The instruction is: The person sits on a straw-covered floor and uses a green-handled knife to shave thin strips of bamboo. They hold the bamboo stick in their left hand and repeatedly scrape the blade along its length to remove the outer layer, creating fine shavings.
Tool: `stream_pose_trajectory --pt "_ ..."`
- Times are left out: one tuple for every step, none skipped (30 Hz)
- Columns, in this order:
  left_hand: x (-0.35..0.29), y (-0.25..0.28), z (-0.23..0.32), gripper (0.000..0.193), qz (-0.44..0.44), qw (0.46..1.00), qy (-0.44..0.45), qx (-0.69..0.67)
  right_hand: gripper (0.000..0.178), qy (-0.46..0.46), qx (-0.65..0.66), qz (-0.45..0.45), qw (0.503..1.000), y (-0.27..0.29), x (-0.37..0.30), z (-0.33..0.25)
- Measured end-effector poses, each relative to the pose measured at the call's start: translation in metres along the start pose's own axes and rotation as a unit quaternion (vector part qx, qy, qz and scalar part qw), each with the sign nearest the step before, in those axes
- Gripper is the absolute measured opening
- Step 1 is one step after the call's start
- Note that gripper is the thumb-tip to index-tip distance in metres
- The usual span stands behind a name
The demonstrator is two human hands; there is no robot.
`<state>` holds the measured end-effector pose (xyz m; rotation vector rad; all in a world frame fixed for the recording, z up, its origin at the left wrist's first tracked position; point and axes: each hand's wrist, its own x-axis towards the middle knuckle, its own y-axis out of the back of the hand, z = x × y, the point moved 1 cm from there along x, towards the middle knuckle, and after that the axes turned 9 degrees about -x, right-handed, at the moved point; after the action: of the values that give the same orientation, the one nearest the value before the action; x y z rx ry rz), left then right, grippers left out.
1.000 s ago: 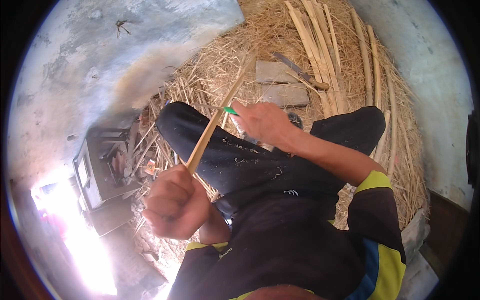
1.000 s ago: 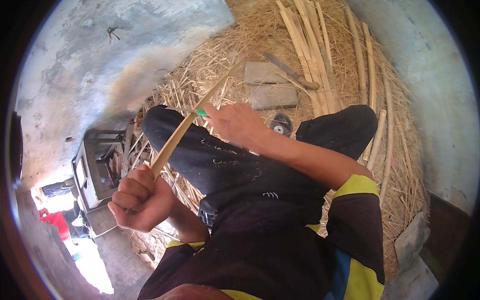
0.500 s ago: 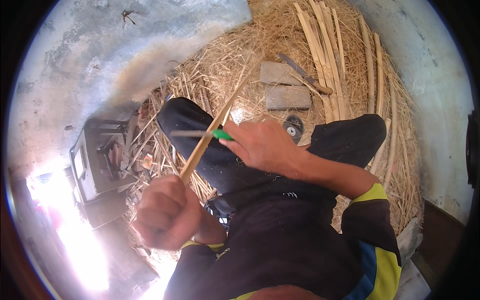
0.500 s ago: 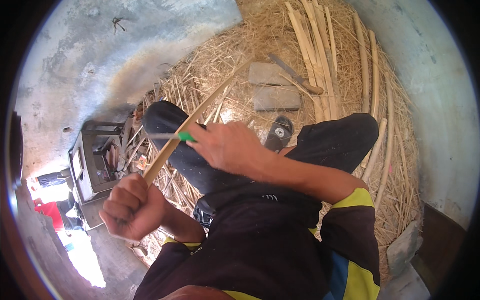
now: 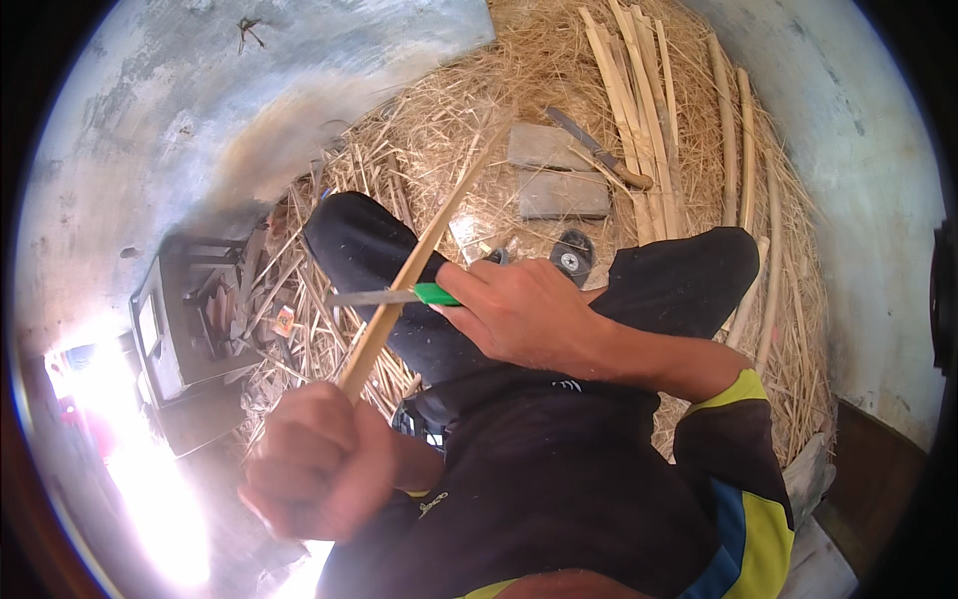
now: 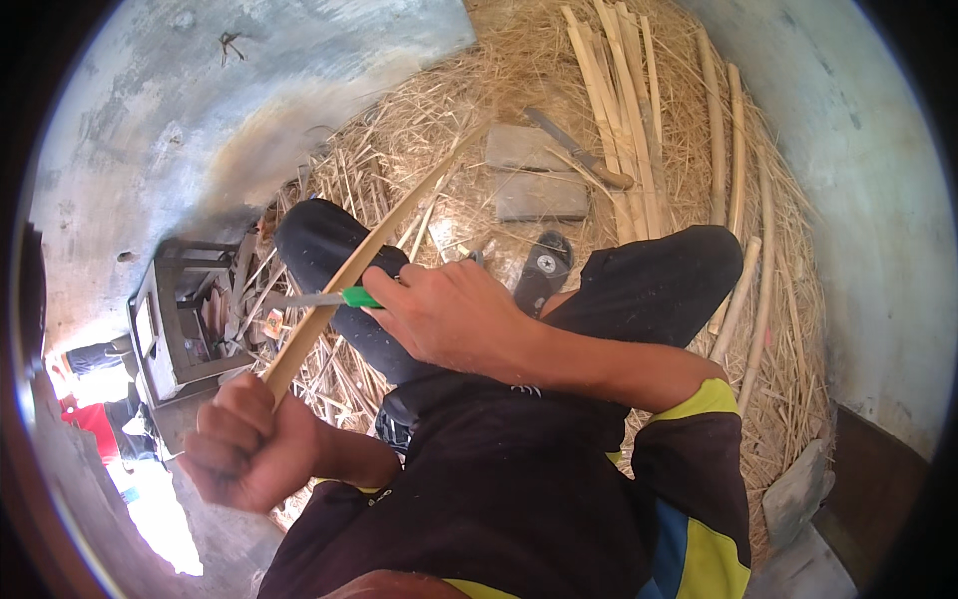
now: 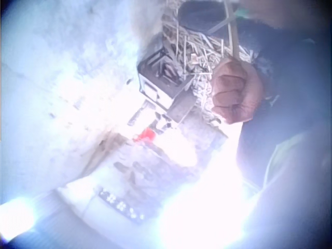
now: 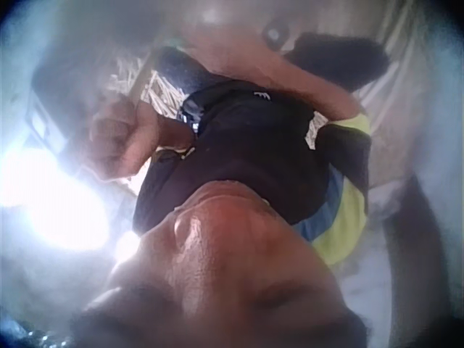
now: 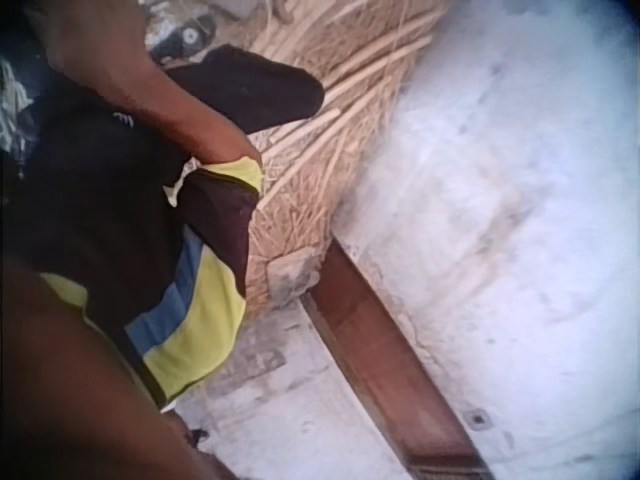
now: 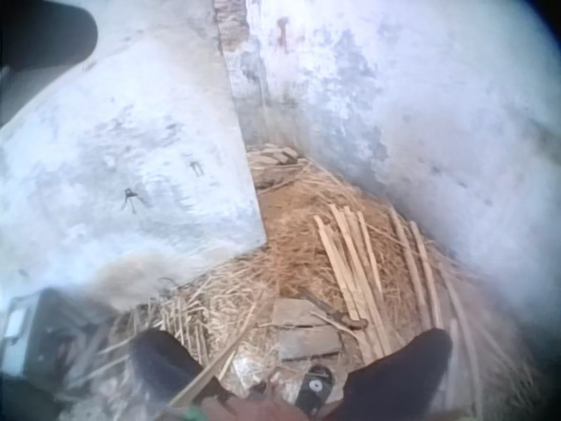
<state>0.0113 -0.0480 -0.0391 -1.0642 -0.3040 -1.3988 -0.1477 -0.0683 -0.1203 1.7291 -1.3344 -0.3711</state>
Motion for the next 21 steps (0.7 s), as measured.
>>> stream_pose_trajectory --pt "-0.001 -0.003 0.004 0.04 -0.015 1.0 -0.007 -0.022 0.018 0.005 0.028 0.015 0.999 0.003 -0.004 -0.002" --pt "-0.003 -0.005 0.008 0.041 -0.016 0.999 -0.013 -0.026 0.017 0.01 0.056 0.031 0.998 0.006 -0.009 -0.004" --pt "-0.002 -0.009 0.014 0.041 -0.018 0.999 -0.018 -0.026 0.016 0.016 0.087 0.045 0.995 0.012 -0.012 -0.008" --pt "-0.001 -0.011 0.017 0.043 -0.006 1.0 -0.024 -0.012 0.016 0.017 0.108 0.056 0.992 0.019 -0.015 -0.011" --pt "0.0 -0.01 0.019 0.044 -0.011 1.0 -0.026 0.0 0.016 0.018 0.129 0.066 0.989 0.026 -0.018 -0.014" --pt "0.001 -0.007 0.021 0.045 -0.016 0.999 -0.03 0.01 0.015 0.02 0.147 0.078 0.986 0.031 -0.02 -0.015" --pt "0.001 -0.007 0.022 0.045 -0.021 0.999 -0.033 0.019 0.015 0.009 0.128 0.079 0.989 0.032 -0.023 -0.011" --pt "0.001 -0.008 0.027 0.043 -0.015 0.998 -0.059 0.01 0.015 -0.001 0.109 0.079 0.991 0.03 -0.025 -0.005" --pt "0.0 -0.011 0.033 0.042 -0.01 0.996 -0.083 -0.001 0.015 -0.014 0.089 0.081 0.993 0.027 -0.027 0.0" --pt "0.0 -0.013 0.04 0.042 -0.004 0.994 -0.107 -0.012 0.015 -0.021 0.093 0.086 0.992 0.025 -0.028 0.002" --pt "0.002 -0.013 0.047 0.041 -0.015 0.995 -0.083 -0.055 0.016 -0.028 0.097 0.091 0.991 0.024 -0.03 0.003" --pt "0.008 -0.012 0.057 0.041 -0.028 0.993 -0.059 -0.095 0.016 -0.035 0.103 0.096 0.989 0.024 -0.032 0.003" --pt "0.013 -0.012 0.063 0.041 -0.04 0.989 -0.034 -0.135 0.016 -0.041 0.107 0.094 0.989 0.026 -0.032 0.002" --pt "0.016 -0.012 0.068 0.04 -0.05 0.987 -0.04 -0.147 0.016 -0.047 0.11 0.091 0.989 0.03 -0.032 0.0" --pt "0.016 -0.012 0.068 0.04 -0.042 0.988 -0.029 -0.146 0.016 -0.049 0.113 0.087 0.989 0.032 -0.03 -0.002" --pt "0.015 -0.013 0.065 0.041 -0.033 0.989 -0.018 -0.144 0.016 -0.049 0.112 0.092 0.988 0.034 -0.03 -0.005" --pt "0.014 -0.015 0.063 0.041 -0.024 0.989 -0.008 -0.143 0.016 -0.05 0.111 0.098 0.988 0.035 -0.031 -0.008" --pt "0.012 -0.016 0.061 0.041 -0.016 0.992 -0.004 -0.128 0.016 -0.05 0.111 0.103 0.987 0.035 -0.032 -0.012" --pt "0.01 -0.017 0.059 0.042 -0.008 0.994 0.0 -0.113 0.017 -0.038 0.097 0.097 0.99 0.037 -0.033 -0.017" --pt "0.008 -0.018 0.058 0.042 0.001 0.995 0.004 -0.098 0.017 -0.027 0.083 0.091 0.992 0.038 -0.033 -0.022" --pt "0.006 -0.019 0.057 0.043 -0.007 0.995 0.004 -0.095 0.017 -0.02 0.067 0.084 0.994 0.038 -0.037 -0.025"
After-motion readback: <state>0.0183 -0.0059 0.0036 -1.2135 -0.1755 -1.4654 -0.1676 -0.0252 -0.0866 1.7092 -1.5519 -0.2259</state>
